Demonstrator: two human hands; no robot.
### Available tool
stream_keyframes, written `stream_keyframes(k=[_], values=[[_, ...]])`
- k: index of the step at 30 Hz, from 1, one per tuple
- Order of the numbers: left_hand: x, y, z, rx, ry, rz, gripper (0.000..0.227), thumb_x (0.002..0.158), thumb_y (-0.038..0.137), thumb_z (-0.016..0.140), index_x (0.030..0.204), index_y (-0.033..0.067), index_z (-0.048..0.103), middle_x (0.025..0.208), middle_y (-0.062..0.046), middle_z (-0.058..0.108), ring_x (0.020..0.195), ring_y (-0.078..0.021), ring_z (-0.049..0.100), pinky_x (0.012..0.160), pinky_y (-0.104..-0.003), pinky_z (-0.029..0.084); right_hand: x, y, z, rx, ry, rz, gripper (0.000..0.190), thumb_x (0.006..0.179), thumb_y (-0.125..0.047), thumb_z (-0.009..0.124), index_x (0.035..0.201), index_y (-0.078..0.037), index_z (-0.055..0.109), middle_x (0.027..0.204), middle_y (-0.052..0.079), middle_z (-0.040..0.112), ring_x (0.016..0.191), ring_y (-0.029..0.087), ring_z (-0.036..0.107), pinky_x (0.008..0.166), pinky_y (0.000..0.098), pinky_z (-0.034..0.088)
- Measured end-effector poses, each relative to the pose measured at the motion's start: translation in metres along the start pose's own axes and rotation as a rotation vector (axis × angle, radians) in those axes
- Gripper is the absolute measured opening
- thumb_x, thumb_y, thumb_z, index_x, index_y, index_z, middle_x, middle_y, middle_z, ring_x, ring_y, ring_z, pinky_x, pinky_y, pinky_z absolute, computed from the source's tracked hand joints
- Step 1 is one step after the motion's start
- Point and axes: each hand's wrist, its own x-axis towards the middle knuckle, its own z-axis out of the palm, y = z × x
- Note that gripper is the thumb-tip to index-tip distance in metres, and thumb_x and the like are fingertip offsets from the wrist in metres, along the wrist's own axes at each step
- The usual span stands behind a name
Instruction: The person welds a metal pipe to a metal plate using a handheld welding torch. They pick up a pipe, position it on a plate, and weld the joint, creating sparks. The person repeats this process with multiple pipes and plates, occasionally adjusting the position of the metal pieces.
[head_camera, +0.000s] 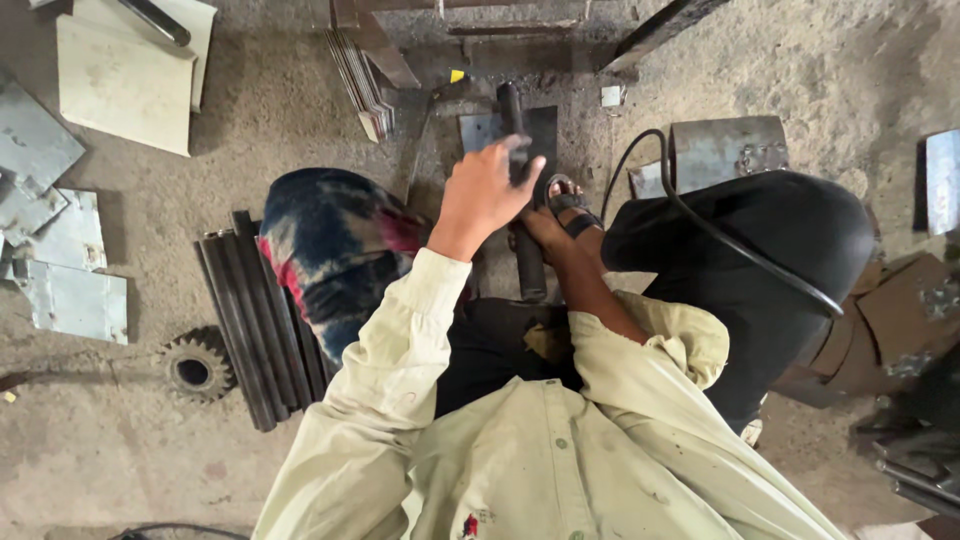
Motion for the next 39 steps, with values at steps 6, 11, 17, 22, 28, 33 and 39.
stream_keyframes(k=[6,11,17,22,28,33,39], values=[[0.008,-0.025,0.019,-0.071,-0.047,-0.064,0.032,0.092,0.039,0.071,0.110,0.0126,0.073,0.099,-0.010,0.078,0.092,-0.0334,0.074,0.081,-0.045,0.059,-0.011,-0.006,0.003,-0.073,0.091,0.042,0.024,0.090,-0.020,0.068,0.099,0.001,0.063,0.074,0.013,0.063,0.057,0.026,0.062,0.050,0.0387,0.054],[0.012,-0.032,0.028,-0.116,-0.025,-0.089,0.035,0.089,0.040,0.072,0.111,0.0125,0.073,0.097,-0.011,0.078,0.091,-0.0332,0.074,0.081,-0.044,0.059,-0.011,-0.005,-0.001,0.032,0.005,0.088,0.030,0.090,-0.027,0.068,0.099,0.002,0.065,0.078,0.012,0.066,0.063,0.025,0.065,0.059,0.0381,0.058],[0.016,-0.034,0.029,-0.106,-0.020,-0.111,0.035,0.089,0.041,0.071,0.112,0.0138,0.073,0.097,-0.009,0.078,0.091,-0.0332,0.074,0.081,-0.044,0.059,-0.006,-0.002,-0.005,0.068,0.006,0.135,0.036,0.088,-0.035,0.069,0.103,-0.003,0.065,0.085,0.011,0.065,0.069,0.025,0.064,0.064,0.0409,0.059],[0.022,-0.035,0.015,-0.104,-0.004,-0.141,0.035,0.091,0.041,0.070,0.113,0.0143,0.074,0.097,-0.011,0.078,0.090,-0.0347,0.074,0.081,-0.045,0.059,-0.003,-0.002,-0.011,0.023,0.042,0.160,0.049,0.089,-0.052,0.067,0.105,-0.005,0.065,0.090,0.010,0.065,0.076,0.026,0.064,0.066,0.0430,0.059],[0.026,-0.038,0.006,-0.051,0.021,-0.144,0.035,0.091,0.042,0.070,0.111,0.0141,0.075,0.098,-0.017,0.076,0.090,-0.0389,0.073,0.081,-0.047,0.058,-0.003,-0.005,-0.016,0.118,0.054,0.157,0.060,0.088,-0.064,0.056,0.115,-0.010,0.064,0.092,0.012,0.065,0.078,0.030,0.064,0.069,0.0470,0.059],[0.027,-0.050,0.006,-0.040,-0.038,-0.182,0.036,0.093,0.043,0.067,0.114,0.0144,0.075,0.101,-0.018,0.076,0.093,-0.0391,0.073,0.081,-0.048,0.059,0.008,-0.005,-0.046,0.131,0.287,0.066,0.073,0.088,-0.075,0.049,0.126,-0.014,0.062,0.107,0.011,0.068,0.088,0.031,0.066,0.074,0.0471,0.057],[0.025,-0.074,0.010,0.074,0.010,-0.230,0.049,0.090,0.049,0.070,0.119,0.0091,0.071,0.107,-0.023,0.073,0.098,-0.0438,0.070,0.084,-0.051,0.056,0.031,-0.022,-0.079,0.673,0.496,-0.049,0.078,0.093,-0.076,0.048,0.141,-0.015,0.051,0.123,0.013,0.062,0.107,0.034,0.064,0.087,0.0513,0.055]])
